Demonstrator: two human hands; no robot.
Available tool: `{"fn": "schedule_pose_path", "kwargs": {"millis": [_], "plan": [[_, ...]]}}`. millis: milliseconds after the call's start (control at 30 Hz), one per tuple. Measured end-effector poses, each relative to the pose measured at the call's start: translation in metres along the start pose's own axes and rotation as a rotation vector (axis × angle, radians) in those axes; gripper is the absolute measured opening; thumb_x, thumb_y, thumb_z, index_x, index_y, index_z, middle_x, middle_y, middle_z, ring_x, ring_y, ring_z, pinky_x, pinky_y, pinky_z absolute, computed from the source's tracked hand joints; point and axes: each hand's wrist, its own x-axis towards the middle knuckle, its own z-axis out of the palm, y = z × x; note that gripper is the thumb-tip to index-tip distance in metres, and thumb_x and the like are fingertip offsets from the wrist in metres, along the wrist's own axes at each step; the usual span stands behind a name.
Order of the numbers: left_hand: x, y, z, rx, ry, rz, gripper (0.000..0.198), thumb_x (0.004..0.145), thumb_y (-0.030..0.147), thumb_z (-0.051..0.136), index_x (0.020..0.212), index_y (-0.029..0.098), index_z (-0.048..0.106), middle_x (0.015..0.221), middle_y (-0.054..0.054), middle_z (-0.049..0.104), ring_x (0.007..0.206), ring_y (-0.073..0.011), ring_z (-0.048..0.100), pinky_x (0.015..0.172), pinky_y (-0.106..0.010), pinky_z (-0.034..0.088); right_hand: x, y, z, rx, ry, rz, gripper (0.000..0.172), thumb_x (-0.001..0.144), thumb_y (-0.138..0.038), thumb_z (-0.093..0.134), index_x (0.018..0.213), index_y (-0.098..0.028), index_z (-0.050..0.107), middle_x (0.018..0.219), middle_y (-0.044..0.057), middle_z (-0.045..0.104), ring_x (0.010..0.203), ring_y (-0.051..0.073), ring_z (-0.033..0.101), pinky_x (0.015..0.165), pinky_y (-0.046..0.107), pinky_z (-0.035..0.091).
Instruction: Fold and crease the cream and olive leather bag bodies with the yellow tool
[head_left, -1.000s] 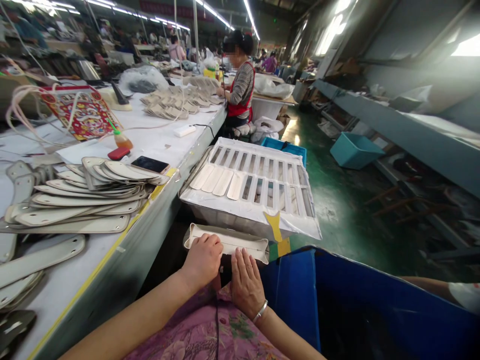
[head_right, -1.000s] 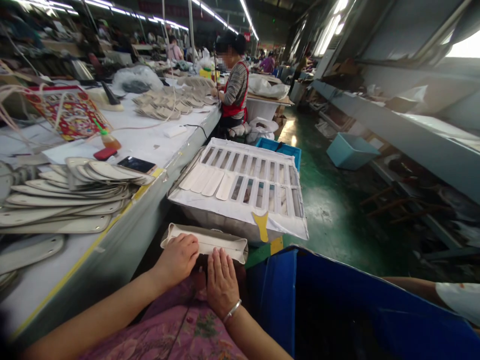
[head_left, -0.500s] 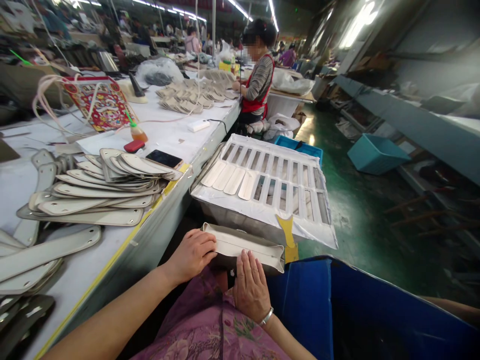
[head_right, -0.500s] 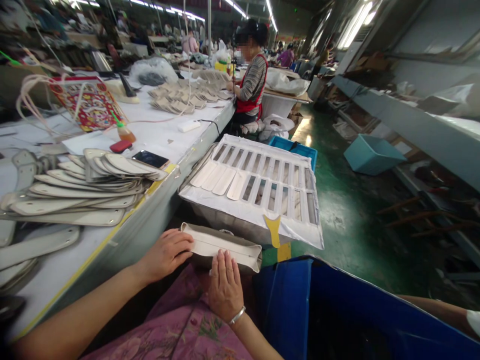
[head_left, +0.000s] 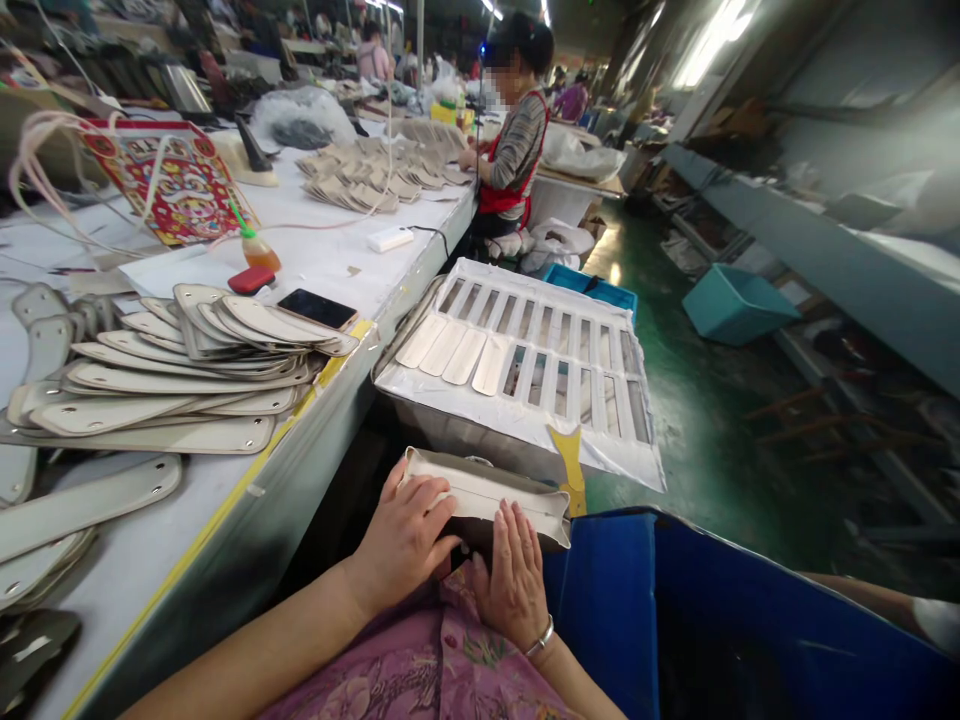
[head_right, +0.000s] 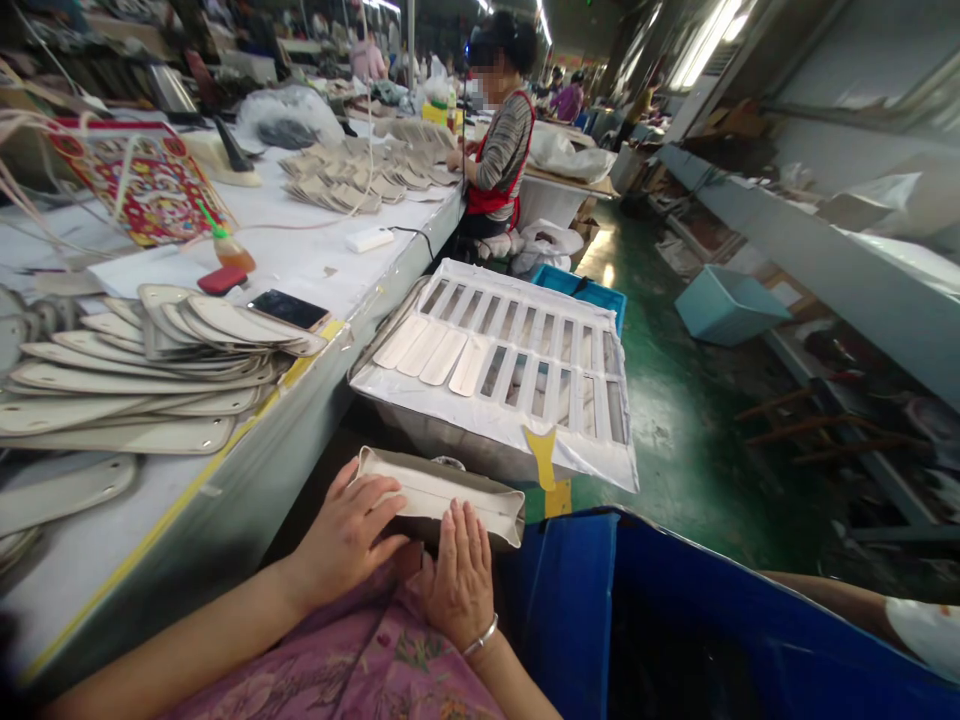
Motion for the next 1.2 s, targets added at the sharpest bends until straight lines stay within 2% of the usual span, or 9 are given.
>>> {"fn": "schedule_pose_path", "kwargs": {"millis": [167,233,367,433,567,700,967,1133,1200], "plan": [[0.015,0.009,0.009,-0.078,-0.086,0.041,0.007,0.079,0.025,0.06,0.084,0.02,0.059,0.091,-0.001,0.061,0.091,-0.0204,0.051,0.091,-0.041,0.035,0.005,0.008,-0.017,0.047,-0.061,0.057,0.046,0.085,-0.018,0.047,0.13,-0.009,0.04,0.129,0.016,0.048,0.125,0.026,0.037,0.099,0.046,0.036],[0.018,0.008,0.009,-0.1,-0.094,0.042,0.005,0.082,0.021,0.055,0.079,0.02,0.059,0.083,0.0,0.061,0.086,-0.0184,0.051,0.091,-0.04,0.036,0.013,0.01,-0.021,0.095,-0.102,0.069,0.037,0.086,-0.018,0.045,0.123,-0.013,0.048,0.127,0.013,0.051,0.122,0.024,0.04,0.099,0.044,0.037],[0.014,0.008,0.012,-0.056,-0.062,0.131,0.017,0.086,0.012,0.043,0.081,0.019,0.058,0.082,-0.001,0.06,0.084,-0.0163,0.051,0.101,-0.042,0.028,0.026,0.012,-0.022,0.191,-0.157,0.079,0.028,0.086,-0.02,0.045,0.11,-0.02,0.059,0.121,0.008,0.055,0.117,0.023,0.045,0.097,0.044,0.039],[0.013,0.01,0.015,-0.029,-0.042,0.129,0.018,0.085,0.011,0.041,0.084,0.018,0.058,0.082,-0.002,0.059,0.084,-0.0169,0.051,0.1,-0.042,0.029,0.025,0.014,-0.02,0.21,-0.124,0.073,0.028,0.086,-0.018,0.046,0.111,-0.019,0.059,0.121,0.009,0.055,0.118,0.023,0.045,0.098,0.043,0.039],[0.019,0.018,0.018,0.011,-0.035,-0.018,0.012,0.083,0.014,0.044,0.077,0.017,0.054,0.078,-0.004,0.055,0.081,-0.0193,0.05,0.092,-0.041,0.035,0.011,0.019,-0.017,0.175,-0.026,0.031,0.041,0.084,-0.011,0.047,0.125,-0.013,0.048,0.125,0.013,0.052,0.122,0.024,0.041,0.101,0.045,0.036],[0.028,0.022,0.017,0.038,-0.088,-0.084,0.01,0.081,0.017,0.046,0.073,0.018,0.051,0.077,-0.005,0.053,0.079,-0.021,0.048,0.082,-0.041,0.039,-0.006,0.024,-0.012,0.096,-0.033,-0.068,0.047,0.084,-0.009,0.044,0.132,-0.011,0.04,0.122,0.012,0.056,0.122,0.024,0.042,0.104,0.045,0.031],[0.035,0.024,0.014,0.099,-0.132,-0.071,0.008,0.078,0.015,0.047,0.071,0.017,0.051,0.076,-0.006,0.054,0.077,-0.0224,0.048,0.077,-0.04,0.04,-0.007,0.009,0.001,-0.065,-0.068,-0.08,0.043,0.085,-0.018,0.045,0.127,-0.007,0.046,0.13,0.015,0.049,0.126,0.028,0.036,0.104,0.043,0.03],[0.038,0.028,0.017,0.117,-0.126,-0.108,0.009,0.076,0.014,0.048,0.069,0.018,0.051,0.074,-0.006,0.054,0.077,-0.0236,0.051,0.075,-0.041,0.041,-0.001,-0.003,0.011,-0.114,-0.017,-0.099,0.04,0.085,-0.018,0.043,0.123,-0.005,0.049,0.129,0.016,0.049,0.125,0.028,0.037,0.104,0.043,0.03],[0.035,0.023,0.014,0.064,-0.104,-0.116,0.005,0.077,0.015,0.049,0.077,0.018,0.053,0.082,-0.006,0.056,0.083,-0.0236,0.052,0.077,-0.04,0.042,0.0,-0.006,0.012,-0.114,-0.002,-0.088,0.041,0.085,-0.02,0.045,0.122,-0.004,0.05,0.128,0.018,0.05,0.125,0.029,0.037,0.103,0.043,0.03]]}}
